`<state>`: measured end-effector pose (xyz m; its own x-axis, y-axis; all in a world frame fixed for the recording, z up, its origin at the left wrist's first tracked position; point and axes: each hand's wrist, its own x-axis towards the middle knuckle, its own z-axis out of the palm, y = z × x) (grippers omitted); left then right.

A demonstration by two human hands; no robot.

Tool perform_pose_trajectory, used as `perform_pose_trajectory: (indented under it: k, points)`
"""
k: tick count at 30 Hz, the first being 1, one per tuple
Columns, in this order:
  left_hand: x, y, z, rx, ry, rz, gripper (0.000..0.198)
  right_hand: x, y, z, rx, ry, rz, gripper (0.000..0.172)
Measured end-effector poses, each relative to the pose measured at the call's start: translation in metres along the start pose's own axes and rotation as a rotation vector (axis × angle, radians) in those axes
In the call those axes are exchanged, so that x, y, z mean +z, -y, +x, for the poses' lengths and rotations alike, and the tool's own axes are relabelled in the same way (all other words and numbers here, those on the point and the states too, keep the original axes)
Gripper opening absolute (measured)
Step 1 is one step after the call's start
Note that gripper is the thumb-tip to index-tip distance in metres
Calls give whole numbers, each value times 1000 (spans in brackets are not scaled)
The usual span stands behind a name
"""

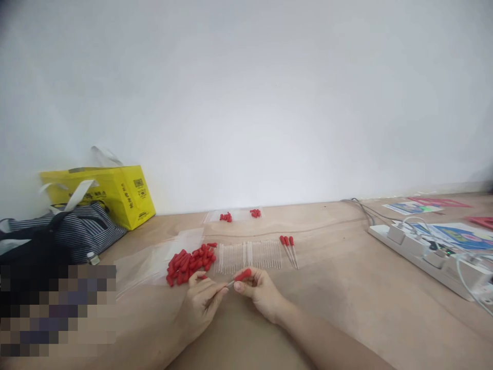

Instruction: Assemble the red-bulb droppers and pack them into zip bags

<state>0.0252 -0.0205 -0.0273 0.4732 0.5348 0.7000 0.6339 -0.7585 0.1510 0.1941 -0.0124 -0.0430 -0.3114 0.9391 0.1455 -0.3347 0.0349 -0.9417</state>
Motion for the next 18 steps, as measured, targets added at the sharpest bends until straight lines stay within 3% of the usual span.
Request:
perform_pose_trajectory:
  k: [4, 7, 10, 12, 15, 18]
  points:
    - [-4, 2, 0, -44, 86, -35, 20, 3, 0, 4, -13, -59, 92, 29]
    - [-7, 7, 1, -119, 104, -21, 22, -15, 14, 16, -36, -197, 32, 31]
    - [-8, 13, 2, -166, 91, 21, 18, -50, 39, 30, -52, -366, -397, 31]
    - [-7, 16, 1, -171, 99, 38, 15, -75, 54, 38, -18, -484, -929, 29]
    - [-5, 17, 1, -162, 128, 41, 14, -102, 62, 47, 44, -555, -1138, 34]
    - [-4, 17, 1, -163, 146, 46, 13, -112, 55, 54, 80, -569, -1241, 33]
